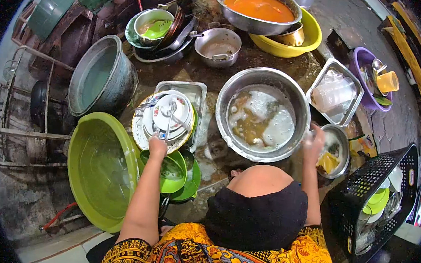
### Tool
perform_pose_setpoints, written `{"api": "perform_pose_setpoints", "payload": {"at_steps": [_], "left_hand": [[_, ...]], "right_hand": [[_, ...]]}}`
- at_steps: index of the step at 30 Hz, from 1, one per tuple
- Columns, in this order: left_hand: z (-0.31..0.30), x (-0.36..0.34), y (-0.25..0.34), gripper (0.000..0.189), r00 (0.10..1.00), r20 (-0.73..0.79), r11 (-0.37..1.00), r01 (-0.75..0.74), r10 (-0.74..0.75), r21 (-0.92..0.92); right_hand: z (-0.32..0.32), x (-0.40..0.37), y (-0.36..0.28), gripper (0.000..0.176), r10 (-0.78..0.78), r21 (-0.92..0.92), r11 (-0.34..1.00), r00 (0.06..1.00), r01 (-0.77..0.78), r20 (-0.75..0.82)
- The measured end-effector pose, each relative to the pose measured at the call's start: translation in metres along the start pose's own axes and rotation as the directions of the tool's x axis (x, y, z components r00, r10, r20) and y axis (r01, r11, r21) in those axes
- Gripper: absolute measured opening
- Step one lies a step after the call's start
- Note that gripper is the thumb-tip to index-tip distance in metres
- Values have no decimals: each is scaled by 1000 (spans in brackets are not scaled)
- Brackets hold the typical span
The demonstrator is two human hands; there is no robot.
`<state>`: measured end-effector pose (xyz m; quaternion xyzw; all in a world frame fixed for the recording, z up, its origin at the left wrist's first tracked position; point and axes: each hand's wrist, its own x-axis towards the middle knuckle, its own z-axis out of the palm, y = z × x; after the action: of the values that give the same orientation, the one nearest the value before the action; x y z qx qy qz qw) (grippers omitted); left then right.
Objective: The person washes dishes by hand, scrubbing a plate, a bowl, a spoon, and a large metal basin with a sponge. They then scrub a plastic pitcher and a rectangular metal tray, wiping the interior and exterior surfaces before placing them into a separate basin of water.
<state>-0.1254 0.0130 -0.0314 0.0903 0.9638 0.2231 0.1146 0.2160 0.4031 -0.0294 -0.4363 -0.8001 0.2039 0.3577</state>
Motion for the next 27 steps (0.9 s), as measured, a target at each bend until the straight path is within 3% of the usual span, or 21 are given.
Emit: {"api": "perform_pose_setpoints", "payload": {"at_steps": [1, 3, 5, 6, 8, 11, 12, 14, 16, 18, 19, 20, 23, 27], "left_hand": [[2, 2, -2, 44, 1000, 20, 985, 6, -10, 175], [1, -2, -6, 43, 999, -31, 986, -38, 44, 164], [-19, -18, 4, 40, 979, -69, 969, -176, 190, 171], [-47, -35, 23, 39, 953, -56, 941, -284, 298, 184], [-79, -57, 38, 39, 853, -150, 790, -378, 500, 483], [-119, -82, 37, 42, 832, -181, 725, -325, 524, 607], [-126, -90, 31, 44, 875, -145, 726, -278, 461, 629], [-129, -102, 10, 47, 910, -114, 717, -232, 398, 657], [-117, -106, -12, 51, 944, -161, 878, -192, 287, 440], [-107, -107, -17, 51, 942, -160, 865, -191, 294, 465], [-103, -107, -18, 52, 941, -162, 853, -184, 296, 488], [-101, -107, -19, 52, 944, -155, 856, -185, 292, 483], [-100, -103, -19, 53, 939, -165, 851, -187, 302, 490], [-102, -103, -17, 51, 938, -161, 844, -192, 308, 500]], "right_hand": [[20, 5, -18, 35, -53, -6, 998, 988, 55, 142], [79, 6, -21, 39, -21, 122, 992, 941, -22, 337], [144, 15, -15, 45, 119, -54, 993, 845, -107, 522], [165, 22, -13, 45, 121, -51, 993, 849, -110, 515], [196, 32, -20, 56, 354, -257, 933, 764, -251, 540], [225, 41, -31, 60, 450, -319, 891, 724, -324, 523], [237, 40, -34, 60, 447, -305, 893, 725, -330, 524], [258, 30, -37, 58, 399, -296, 913, 767, -281, 503], [274, 28, -41, 57, 383, -339, 916, 724, -216, 573], [317, 9, -18, 55, 154, -374, 919, 763, 123, 628], [276, 13, -59, 53, 206, -299, 954, 757, -14, 621], [266, 12, -73, 53, 210, -308, 951, 754, -12, 623], [257, 3, -87, 50, -22, -154, 970, 694, 190, 720], [253, -17, -81, 40, -148, -31, 959, 587, 282, 796]]}}
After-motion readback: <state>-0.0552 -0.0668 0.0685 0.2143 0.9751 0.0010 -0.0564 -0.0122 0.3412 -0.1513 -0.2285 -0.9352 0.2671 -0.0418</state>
